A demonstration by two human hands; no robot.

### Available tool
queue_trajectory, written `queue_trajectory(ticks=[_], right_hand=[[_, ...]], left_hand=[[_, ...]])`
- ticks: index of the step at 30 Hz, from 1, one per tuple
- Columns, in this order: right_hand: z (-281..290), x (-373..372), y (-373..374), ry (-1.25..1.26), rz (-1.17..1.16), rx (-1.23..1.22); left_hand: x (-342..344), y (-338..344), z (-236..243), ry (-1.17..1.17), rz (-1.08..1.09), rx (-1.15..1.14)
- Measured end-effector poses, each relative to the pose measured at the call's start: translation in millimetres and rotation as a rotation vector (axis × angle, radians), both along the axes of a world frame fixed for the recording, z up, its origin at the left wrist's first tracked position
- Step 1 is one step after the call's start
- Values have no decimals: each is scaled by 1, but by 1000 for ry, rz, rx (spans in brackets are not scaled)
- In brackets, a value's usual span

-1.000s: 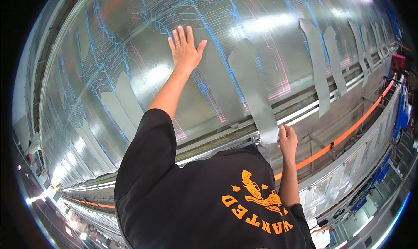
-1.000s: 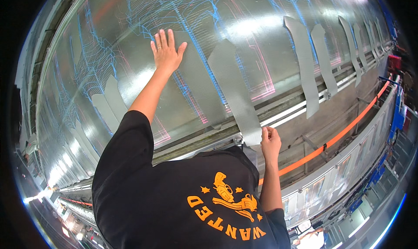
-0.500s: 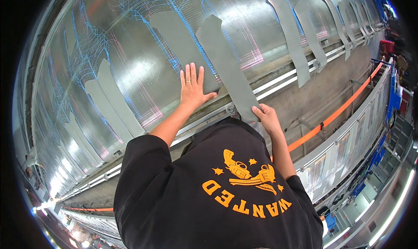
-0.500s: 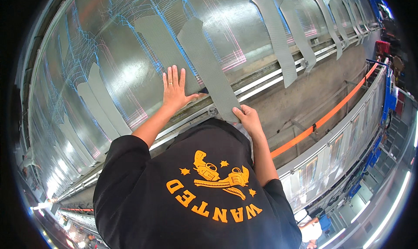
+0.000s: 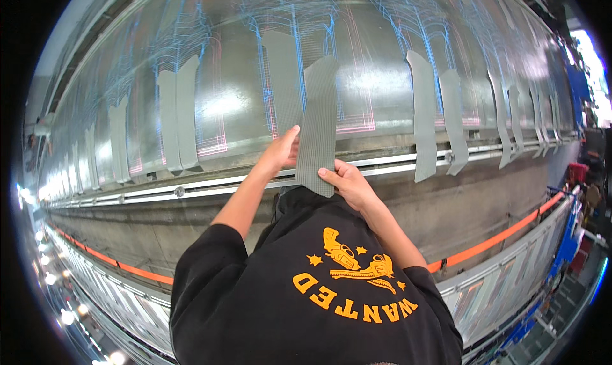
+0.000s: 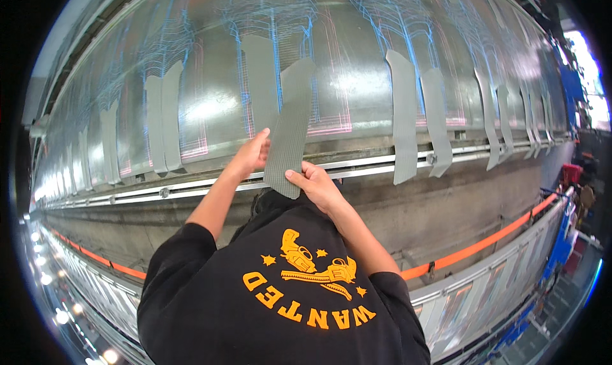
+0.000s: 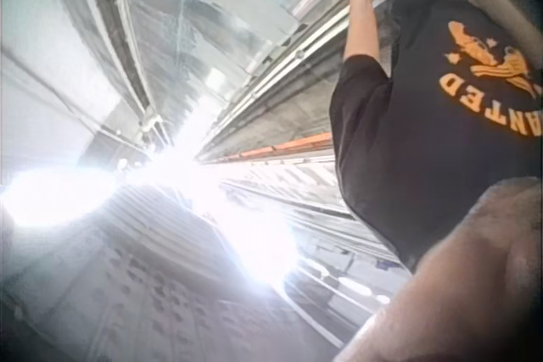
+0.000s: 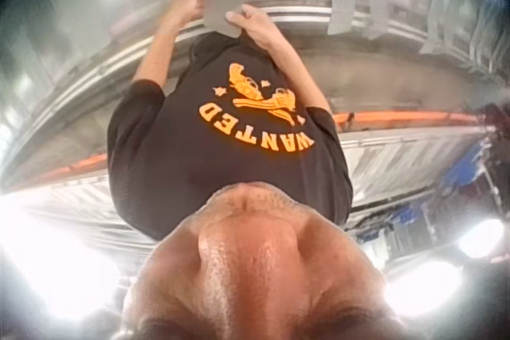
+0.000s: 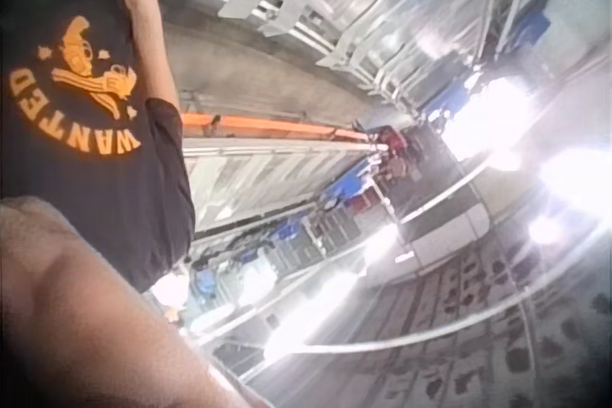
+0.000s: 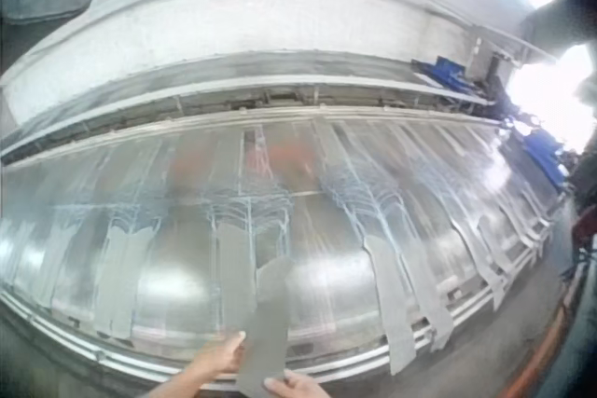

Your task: The person repeatedly places and smooths a gray textured sheet onto a large, curved, transparent surface marked with blue and red lines. The person aligns the sheet with the markings and presses it down with both hands to ensure adhesion, repeating this process for multiple sections of the surface.

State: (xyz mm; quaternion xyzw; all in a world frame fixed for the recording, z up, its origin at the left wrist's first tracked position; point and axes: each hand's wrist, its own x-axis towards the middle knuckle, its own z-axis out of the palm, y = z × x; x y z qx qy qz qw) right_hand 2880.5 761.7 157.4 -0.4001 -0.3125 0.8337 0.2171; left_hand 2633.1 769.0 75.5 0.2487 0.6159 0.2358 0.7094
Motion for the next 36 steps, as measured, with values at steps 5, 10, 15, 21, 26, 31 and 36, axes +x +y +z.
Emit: queue_trajectory(ticks=[5, 10, 15, 21, 26, 31, 36], right_hand=[[-39, 17, 32, -187, 452, -52], [-98, 5, 142, -3, 138, -267], [-87, -53, 221, 132, 28, -229], [-57, -70, 299, -116, 158, 40], [-29, -73, 321, -243, 279, 194], [-66, -89, 334, -806, 550, 654], [-111, -89, 362, -728, 460, 380]], left_hand=[[59, -47, 33, 23, 405, 240], [102, -35, 94, -262, 691, 269], [106, -53, 86, -150, 354, 344], [72, -28, 89, 65, 375, 367], [55, -16, 72, 295, 233, 396], [66, 7, 79, 370, 173, 431], [80, 10, 104, 328, 248, 397]])
